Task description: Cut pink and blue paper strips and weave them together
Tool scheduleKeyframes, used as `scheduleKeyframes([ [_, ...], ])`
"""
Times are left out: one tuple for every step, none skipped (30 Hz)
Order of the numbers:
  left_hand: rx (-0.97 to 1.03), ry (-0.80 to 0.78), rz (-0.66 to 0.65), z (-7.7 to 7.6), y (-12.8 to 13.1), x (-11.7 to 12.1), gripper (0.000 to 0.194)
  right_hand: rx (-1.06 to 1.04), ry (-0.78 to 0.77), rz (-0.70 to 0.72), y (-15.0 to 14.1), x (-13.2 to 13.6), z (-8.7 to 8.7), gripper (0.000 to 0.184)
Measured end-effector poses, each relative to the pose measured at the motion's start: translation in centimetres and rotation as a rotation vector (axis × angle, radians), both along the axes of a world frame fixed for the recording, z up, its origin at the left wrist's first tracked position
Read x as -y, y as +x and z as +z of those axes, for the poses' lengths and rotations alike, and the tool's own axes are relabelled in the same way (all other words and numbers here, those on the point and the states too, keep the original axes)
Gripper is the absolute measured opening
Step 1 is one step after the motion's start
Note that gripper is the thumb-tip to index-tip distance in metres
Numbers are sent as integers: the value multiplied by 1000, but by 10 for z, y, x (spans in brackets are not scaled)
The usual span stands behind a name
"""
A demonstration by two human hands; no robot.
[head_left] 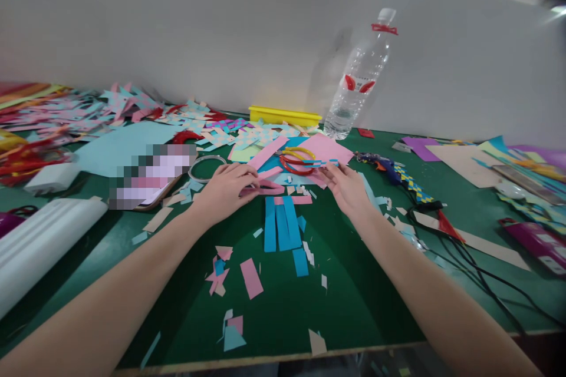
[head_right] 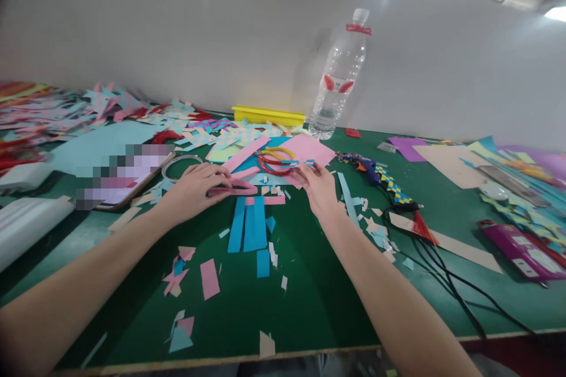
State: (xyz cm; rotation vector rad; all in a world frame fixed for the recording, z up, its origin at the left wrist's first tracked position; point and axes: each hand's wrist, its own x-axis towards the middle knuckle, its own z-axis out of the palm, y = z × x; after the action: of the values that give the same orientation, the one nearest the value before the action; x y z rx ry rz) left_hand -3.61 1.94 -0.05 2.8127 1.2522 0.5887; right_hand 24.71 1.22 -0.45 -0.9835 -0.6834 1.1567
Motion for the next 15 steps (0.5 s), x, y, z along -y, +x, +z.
scheduleKeyframes([
  [8,-6,4,0,0,0,21,1,-4,2,0,0,0,24],
  [13,-11,7,0,0,0,21,2,-10,2,0,0,0,23],
  [17,-11,10,0,0,-1,21,1,-18,-2,0,-1,-1,23],
  [18,-7,10,-1,-1,-1,21,-3,-26,-10,0,-1,-1,23],
  [18,-1,11,-1,-1,-1,21,-10,-33,-19,1,-1,-2,24],
  [15,2,10,-1,-1,-2,21,-17,-39,-26,1,-1,-2,25],
  [15,5,9,-2,-1,-2,21,-23,-42,-30,1,-1,-3,26],
  [18,7,7,-2,-1,-2,20,-25,-45,-32,1,-2,-3,26],
  [23,12,4,-2,-1,-2,19,-23,-48,-32,2,-2,-3,25],
  [27,18,0,-2,-1,-2,19,-17,-52,-32,2,-2,-3,23],
  [32,29,-4,-2,-1,-2,19,-12,-56,-32,3,-2,-4,22],
  [34,44,-6,-2,-1,-2,18,-8,-58,-32,3,-2,-4,20],
  [34,57,-6,-2,-2,-2,18,-6,-58,-31,4,-3,-4,19],
  [31,69,-6,-2,-2,-1,18,-7,-57,-29,4,-3,-5,19],
  [27,77,-7,-2,-2,-1,18,-10,-56,-27,5,-3,-5,19],
])
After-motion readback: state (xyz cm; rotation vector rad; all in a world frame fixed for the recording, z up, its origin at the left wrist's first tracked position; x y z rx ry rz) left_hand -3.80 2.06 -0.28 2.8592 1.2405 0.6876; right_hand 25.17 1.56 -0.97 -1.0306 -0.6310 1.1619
